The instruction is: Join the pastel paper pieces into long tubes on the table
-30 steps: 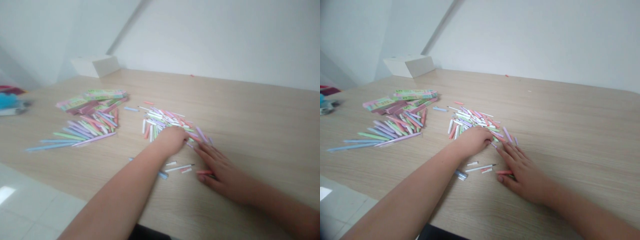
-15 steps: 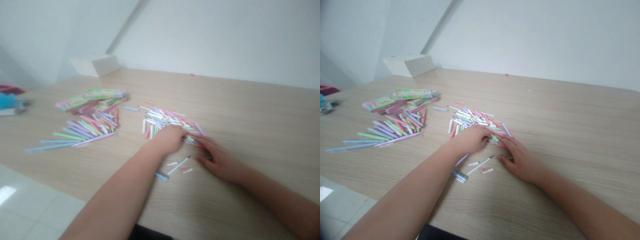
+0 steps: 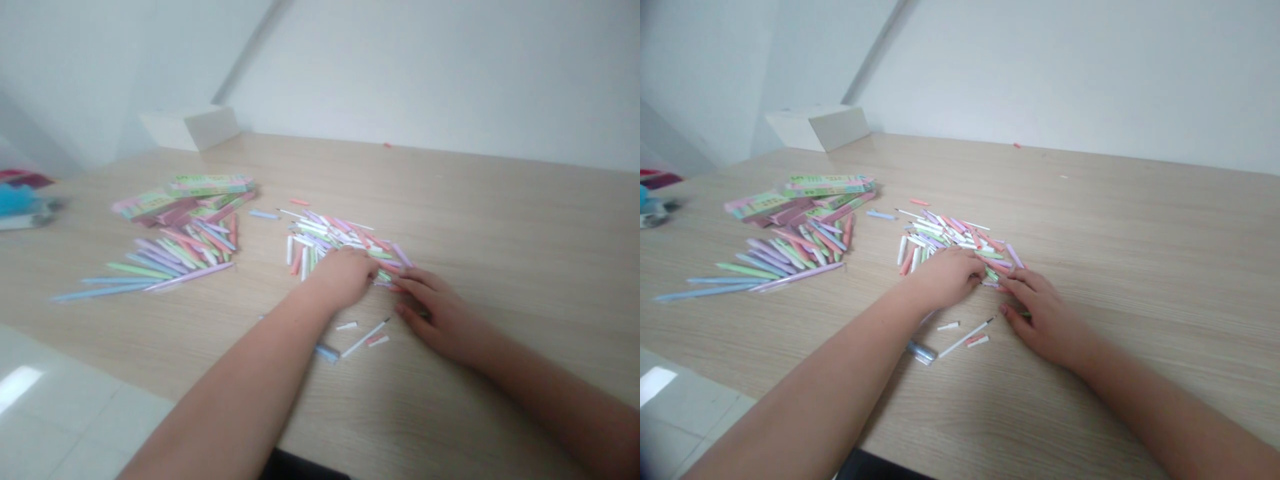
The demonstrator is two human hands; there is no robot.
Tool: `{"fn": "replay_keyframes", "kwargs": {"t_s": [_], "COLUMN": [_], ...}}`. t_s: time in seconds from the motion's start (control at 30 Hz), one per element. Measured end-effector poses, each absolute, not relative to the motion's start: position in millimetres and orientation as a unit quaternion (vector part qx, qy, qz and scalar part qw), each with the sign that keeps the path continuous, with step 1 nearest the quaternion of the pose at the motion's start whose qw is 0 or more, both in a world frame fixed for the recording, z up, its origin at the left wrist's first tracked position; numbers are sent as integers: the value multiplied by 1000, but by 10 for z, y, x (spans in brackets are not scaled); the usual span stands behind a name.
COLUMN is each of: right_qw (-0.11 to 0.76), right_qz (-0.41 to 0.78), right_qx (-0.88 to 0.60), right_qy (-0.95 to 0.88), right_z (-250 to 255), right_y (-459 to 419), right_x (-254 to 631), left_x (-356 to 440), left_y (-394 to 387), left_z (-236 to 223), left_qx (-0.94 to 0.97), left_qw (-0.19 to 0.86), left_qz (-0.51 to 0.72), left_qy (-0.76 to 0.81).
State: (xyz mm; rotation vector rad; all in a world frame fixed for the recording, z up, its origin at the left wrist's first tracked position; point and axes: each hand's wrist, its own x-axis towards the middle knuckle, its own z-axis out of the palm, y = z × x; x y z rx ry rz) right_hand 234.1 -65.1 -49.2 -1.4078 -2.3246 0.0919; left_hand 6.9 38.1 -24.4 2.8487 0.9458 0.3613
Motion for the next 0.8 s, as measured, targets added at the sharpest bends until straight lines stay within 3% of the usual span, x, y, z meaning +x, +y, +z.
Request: {"fn": "replay_keyframes", "kwargs": {"t_s": [0.8], "right_qw": [196], "right_qz": [2], "right_qx": [-520], "right_qy": [-831], "right_z": [-479], "right_y": [-492], "right_x": [2290], "left_x": [101], "left_y": [389], "left_z": [-257], "left_qx": [948], "left_qw": [56], "left_qz": [122], "left_qy": [290]}}
